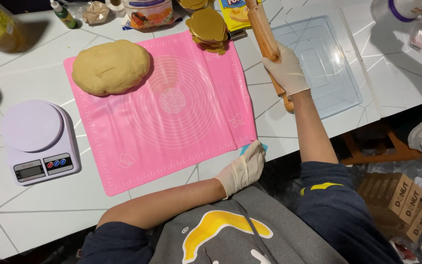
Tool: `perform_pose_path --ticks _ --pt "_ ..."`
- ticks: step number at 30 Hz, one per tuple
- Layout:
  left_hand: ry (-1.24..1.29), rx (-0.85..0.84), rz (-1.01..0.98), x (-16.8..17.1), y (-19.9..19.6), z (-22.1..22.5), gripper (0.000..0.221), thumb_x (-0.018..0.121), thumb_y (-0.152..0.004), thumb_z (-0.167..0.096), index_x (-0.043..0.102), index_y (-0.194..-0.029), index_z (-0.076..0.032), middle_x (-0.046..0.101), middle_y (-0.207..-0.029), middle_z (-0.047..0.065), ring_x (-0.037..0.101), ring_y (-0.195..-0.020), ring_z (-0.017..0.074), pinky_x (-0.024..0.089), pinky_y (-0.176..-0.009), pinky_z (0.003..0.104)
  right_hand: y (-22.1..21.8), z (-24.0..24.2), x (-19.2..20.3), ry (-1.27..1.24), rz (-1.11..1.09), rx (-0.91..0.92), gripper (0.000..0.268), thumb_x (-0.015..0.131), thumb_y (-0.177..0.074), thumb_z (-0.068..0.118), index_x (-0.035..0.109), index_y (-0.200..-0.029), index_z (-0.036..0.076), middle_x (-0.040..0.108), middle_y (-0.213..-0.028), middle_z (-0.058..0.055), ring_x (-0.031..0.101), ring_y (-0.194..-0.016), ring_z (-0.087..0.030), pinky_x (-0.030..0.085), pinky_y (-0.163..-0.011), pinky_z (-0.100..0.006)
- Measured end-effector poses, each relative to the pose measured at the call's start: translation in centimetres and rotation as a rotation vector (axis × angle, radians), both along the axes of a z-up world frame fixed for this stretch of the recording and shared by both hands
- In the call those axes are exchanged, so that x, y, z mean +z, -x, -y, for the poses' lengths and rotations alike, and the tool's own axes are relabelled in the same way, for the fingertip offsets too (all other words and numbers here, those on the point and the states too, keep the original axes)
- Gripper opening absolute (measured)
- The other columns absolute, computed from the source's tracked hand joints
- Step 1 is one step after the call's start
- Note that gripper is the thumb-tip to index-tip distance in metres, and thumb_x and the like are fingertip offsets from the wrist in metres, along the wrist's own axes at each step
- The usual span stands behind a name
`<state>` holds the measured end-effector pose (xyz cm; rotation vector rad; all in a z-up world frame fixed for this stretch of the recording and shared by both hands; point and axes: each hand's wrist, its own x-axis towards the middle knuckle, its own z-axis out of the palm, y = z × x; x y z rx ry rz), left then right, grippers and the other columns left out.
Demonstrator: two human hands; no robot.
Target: Kneading a large piece of dough on a silicone mat, dividing it into smaller portions with a scraper, and rolling them out with a wooden rolling pin.
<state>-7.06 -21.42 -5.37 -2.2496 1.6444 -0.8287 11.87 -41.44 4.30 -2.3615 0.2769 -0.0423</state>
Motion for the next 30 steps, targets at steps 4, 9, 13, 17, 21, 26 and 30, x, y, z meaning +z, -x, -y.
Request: perform_pose_path --ticks 4,9,13,17,21,26,30 --pt "0.313 -0.157 -0.343 1.2 -1.0 -1.7 0.023 0.053 -0.096 -0.004 0.074 -0.105 -0.005 0.068 -0.091 0.014 0.06 -0.104 0.0332 0.037 -0.121 0.061 0.2 -0.7 0.2 -0.012 0.006 -0.009 0.03 0.061 -0.092 0.024 0.061 -0.12 0.011 0.065 -0.1 -0.004 0.059 -0.089 -0.018 0.049 -0.073 -0.033" --pt "0.701 -0.053 -0.572 3.5 -5.1 -7.8 0.046 0.042 -0.11 -0.034 0.049 -0.151 -0.014 0.071 -0.117 0.004 0.067 -0.106 0.0254 0.043 -0.107 0.05 -0.4 -0.6 -1.9 0.118 0.003 -0.106 0.029 0.06 -0.086 0.029 0.064 -0.109 0.012 0.065 -0.09 -0.003 0.059 -0.08 -0.022 0.047 -0.068 -0.037" --pt "1.165 -0.041 -0.681 3.6 -10.3 -13.0 0.039 0.053 -0.102 -0.016 0.062 -0.139 -0.006 0.07 -0.12 0.013 0.069 -0.102 0.036 0.056 -0.091 0.05 -0.8 -0.5 -4.5 0.191 -0.086 -0.177 0.061 0.069 -0.093 0.051 0.055 -0.143 0.018 0.067 -0.129 -0.01 0.064 -0.121 -0.029 0.052 -0.101 -0.047" --pt "1.53 0.232 -0.707 5.1 -13.9 -18.5 0.033 0.05 -0.11 -0.012 0.061 -0.14 -0.003 0.068 -0.124 0.02 0.068 -0.112 0.0324 0.055 -0.098 0.043 0.3 -2.9 -2.8 0.229 -0.132 -0.187 0.063 0.063 -0.098 0.04 0.046 -0.152 0.011 0.061 -0.138 -0.017 0.059 -0.129 -0.034 0.048 -0.106 -0.051" --pt "1.947 0.346 -1.016 3.9 -16.5 -22.3 0.024 0.061 -0.109 -0.016 0.064 -0.131 -0.005 0.076 -0.101 0.014 0.075 -0.082 0.0201 0.067 -0.074 0.031 2.0 -4.9 0.9 0.337 -0.047 -0.154 0.072 0.071 -0.099 0.029 0.039 -0.154 -0.004 0.051 -0.14 -0.033 0.049 -0.132 -0.05 0.042 -0.11 -0.06" --pt "1.836 0.473 -0.966 1.8 -17.5 -22.3 0.018 0.072 -0.104 -0.017 0.066 -0.116 -0.005 0.07 -0.083 0.018 0.073 -0.071 0.0271 0.059 -0.063 0.034 0.9 -3.7 -4.7 0.425 0.451 -0.027 0.069 0.08 -0.095 0.021 0.046 -0.152 -0.001 0.052 -0.131 -0.029 0.053 -0.124 -0.05 0.043 -0.105 -0.057" --pt "1.162 0.275 -0.786 1.4 -16.4 -20.2 0.011 0.061 -0.107 -0.024 0.068 -0.112 -0.017 0.066 -0.094 0.005 0.068 -0.088 0.0275 0.055 -0.084 0.037 2.0 -10.6 -4.7 0.233 0.765 0.48 0.058 0.075 -0.098 0.024 0.054 -0.148 0.003 0.057 -0.141 -0.02 0.053 -0.131 -0.04 0.041 -0.112 -0.049"
